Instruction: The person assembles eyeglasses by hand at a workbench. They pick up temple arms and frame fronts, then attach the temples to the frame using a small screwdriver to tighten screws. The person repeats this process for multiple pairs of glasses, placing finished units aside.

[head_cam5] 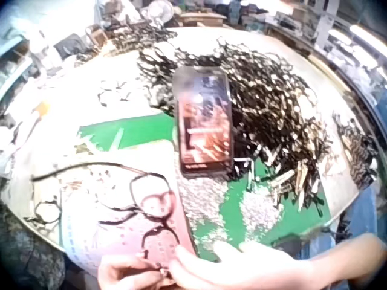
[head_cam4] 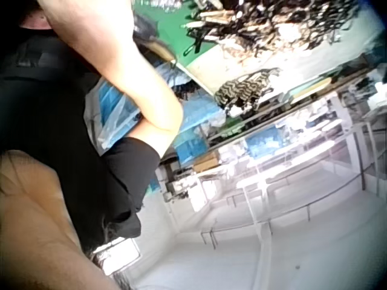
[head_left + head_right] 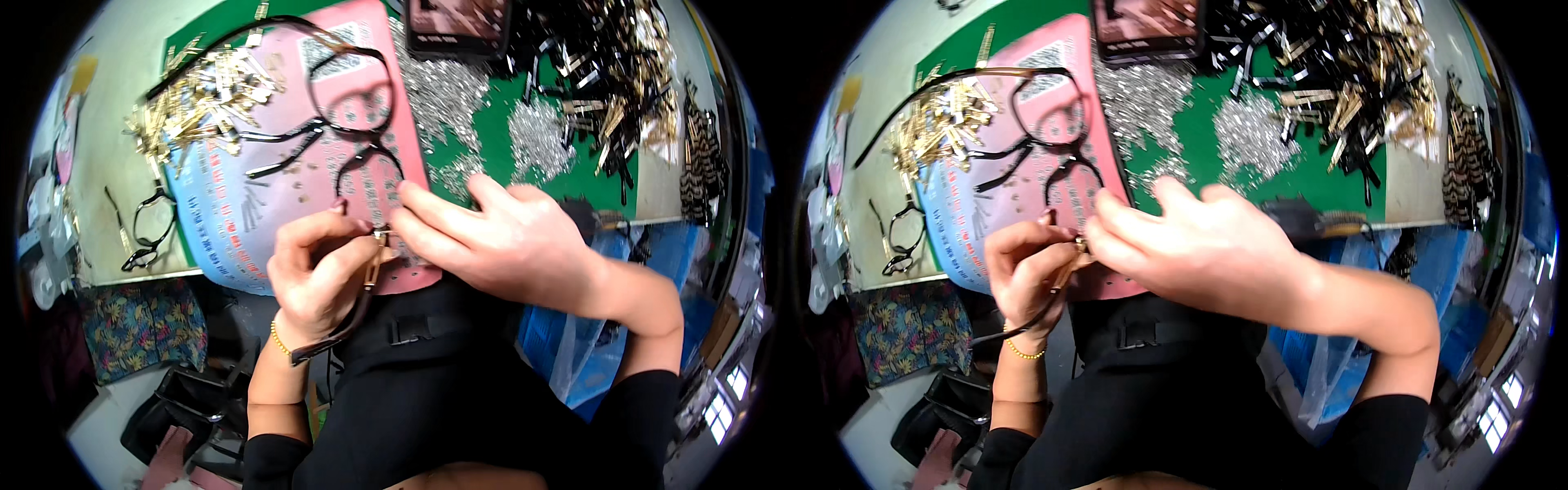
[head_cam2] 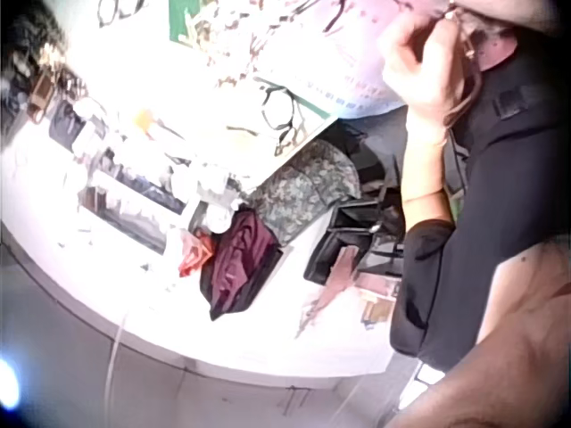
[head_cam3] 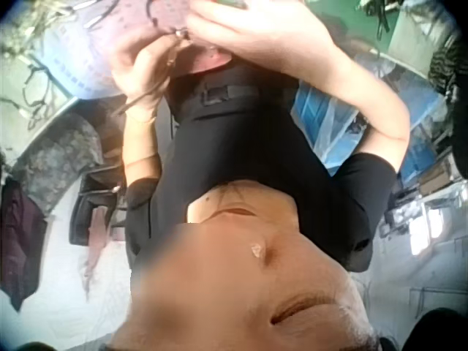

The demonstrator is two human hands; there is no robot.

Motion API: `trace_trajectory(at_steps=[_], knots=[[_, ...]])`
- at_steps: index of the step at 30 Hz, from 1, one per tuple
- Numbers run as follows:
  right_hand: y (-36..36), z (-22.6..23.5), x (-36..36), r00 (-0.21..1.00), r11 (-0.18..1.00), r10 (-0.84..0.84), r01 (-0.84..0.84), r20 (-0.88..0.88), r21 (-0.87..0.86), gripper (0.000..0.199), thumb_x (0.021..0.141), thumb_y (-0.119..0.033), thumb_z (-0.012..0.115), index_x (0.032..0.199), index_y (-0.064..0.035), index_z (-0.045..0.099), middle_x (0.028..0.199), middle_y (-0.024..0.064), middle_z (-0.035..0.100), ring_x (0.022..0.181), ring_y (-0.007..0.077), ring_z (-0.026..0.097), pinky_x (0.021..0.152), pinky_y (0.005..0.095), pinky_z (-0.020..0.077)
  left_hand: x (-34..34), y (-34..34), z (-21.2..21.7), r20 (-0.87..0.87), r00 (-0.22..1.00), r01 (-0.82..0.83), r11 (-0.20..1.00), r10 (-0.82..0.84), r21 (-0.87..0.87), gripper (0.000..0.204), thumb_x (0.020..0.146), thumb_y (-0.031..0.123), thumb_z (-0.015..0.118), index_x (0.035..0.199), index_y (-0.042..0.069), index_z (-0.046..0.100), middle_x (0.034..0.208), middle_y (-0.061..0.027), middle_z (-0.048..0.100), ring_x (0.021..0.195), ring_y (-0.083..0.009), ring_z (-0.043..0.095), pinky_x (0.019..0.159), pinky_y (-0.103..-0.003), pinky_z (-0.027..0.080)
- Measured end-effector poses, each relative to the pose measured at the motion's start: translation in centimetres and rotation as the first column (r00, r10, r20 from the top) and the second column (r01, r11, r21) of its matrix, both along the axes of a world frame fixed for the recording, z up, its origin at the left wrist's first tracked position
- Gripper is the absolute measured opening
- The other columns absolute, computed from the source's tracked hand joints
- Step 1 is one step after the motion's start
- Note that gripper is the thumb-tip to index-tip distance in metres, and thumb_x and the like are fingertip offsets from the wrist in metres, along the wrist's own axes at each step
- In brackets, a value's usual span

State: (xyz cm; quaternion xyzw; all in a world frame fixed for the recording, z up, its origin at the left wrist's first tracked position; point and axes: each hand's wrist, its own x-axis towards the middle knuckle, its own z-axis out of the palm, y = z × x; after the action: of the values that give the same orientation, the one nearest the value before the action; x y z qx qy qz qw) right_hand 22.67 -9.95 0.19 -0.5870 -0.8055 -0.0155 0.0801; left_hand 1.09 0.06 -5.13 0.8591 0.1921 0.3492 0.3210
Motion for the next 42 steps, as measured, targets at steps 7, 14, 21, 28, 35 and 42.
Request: trace_trajectory(at_steps=[7,14,21,28,35,42], knots=[[-0.1,3.3,1.3,0.665,0.933,-0.299,0.054,-0.685,-0.356,0.026,0.091,-0.011,0.07,0.116,-0.0056,0.064,0.111,0.0078,0.068,0.078,0.0222,0.066,0.06,0.0258,0.0522,-1.7,1.1,8.6,0.062,0.994,0.099,0.991,-0.094,-0.086,0.026,0.073,0.004,0.077,0.096,0.006,0.065,0.103,-0.0135,0.071,0.092,-0.032,0.071,0.088,-0.047,0.055],[-3.4,0.7,1.7,0.097,0.742,-0.663,-0.049,-0.742,-0.669,0.024,0.107,-0.018,0.052,0.116,0.0039,0.058,0.097,0.011,0.071,0.057,0.0063,0.055,0.051,0.0201,0.0444,-4.0,2.8,9.9,-0.403,0.639,-0.674,0.73,0.655,0.117,0.037,0.087,0.031,0.079,0.109,0.003,0.069,0.073,-0.0128,0.064,0.058,-0.0307,0.061,0.055,-0.037,0.049],[-4.6,-0.9,2.5,0.045,0.788,-0.603,-0.122,-0.796,-0.604,0.029,0.107,-0.021,0.053,0.117,0.0049,0.058,0.095,0.011,0.07,0.056,0.0076,0.055,0.052,0.0212,0.0457,-11.2,11.9,3.5,-0.174,0.528,-0.733,0.549,0.831,0.4,0.021,0.091,0.031,0.073,0.104,0.014,0.074,0.083,-0.0085,0.06,0.075,-0.027,0.062,0.066,-0.04,0.047],[-4.0,-0.5,2.0,0.091,0.857,-0.514,0.022,-0.853,-0.515,0.007,0.091,-0.004,0.069,0.097,-0.0017,0.065,0.081,-0.0024,0.06,0.07,0.0022,0.05,0.061,0.0202,0.0404,-7.0,14.4,4.2,-0.046,0.68,-0.586,0.58,0.732,0.566,0.028,0.101,0.022,0.061,0.123,0.005,0.066,0.118,-0.015,0.065,0.112,-0.0334,0.058,0.101,-0.045,0.041],[-5.9,2.4,5.0,0.466,0.864,-0.503,0.285,-0.728,-0.415,0.011,0.095,-0.01,0.063,0.103,-0.0028,0.066,0.094,0.0122,0.067,0.082,0.0247,0.066,0.075,0.0342,0.0527,7.1,6.2,9.1,-0.236,0.964,-0.044,0.95,0.122,0.311,0.012,0.087,0.006,0.074,0.098,0.008,0.071,0.08,-0.0072,0.064,0.069,-0.0257,0.063,0.062,-0.036,0.05],[-8.6,3.4,11.6,0.515,0.589,-0.784,0.793,-0.347,-0.157,0.017,0.097,-0.021,0.06,0.103,-0.005,0.065,0.095,0.0161,0.068,0.087,0.0368,0.067,0.076,0.0441,0.0518,19.2,1.2,7.3,-0.385,0.895,0.315,0.931,-0.228,0.182,0.007,0.093,0.011,0.063,0.091,0.004,0.065,0.086,-0.0147,0.062,0.079,-0.0384,0.065,0.067,-0.045,0.052]])
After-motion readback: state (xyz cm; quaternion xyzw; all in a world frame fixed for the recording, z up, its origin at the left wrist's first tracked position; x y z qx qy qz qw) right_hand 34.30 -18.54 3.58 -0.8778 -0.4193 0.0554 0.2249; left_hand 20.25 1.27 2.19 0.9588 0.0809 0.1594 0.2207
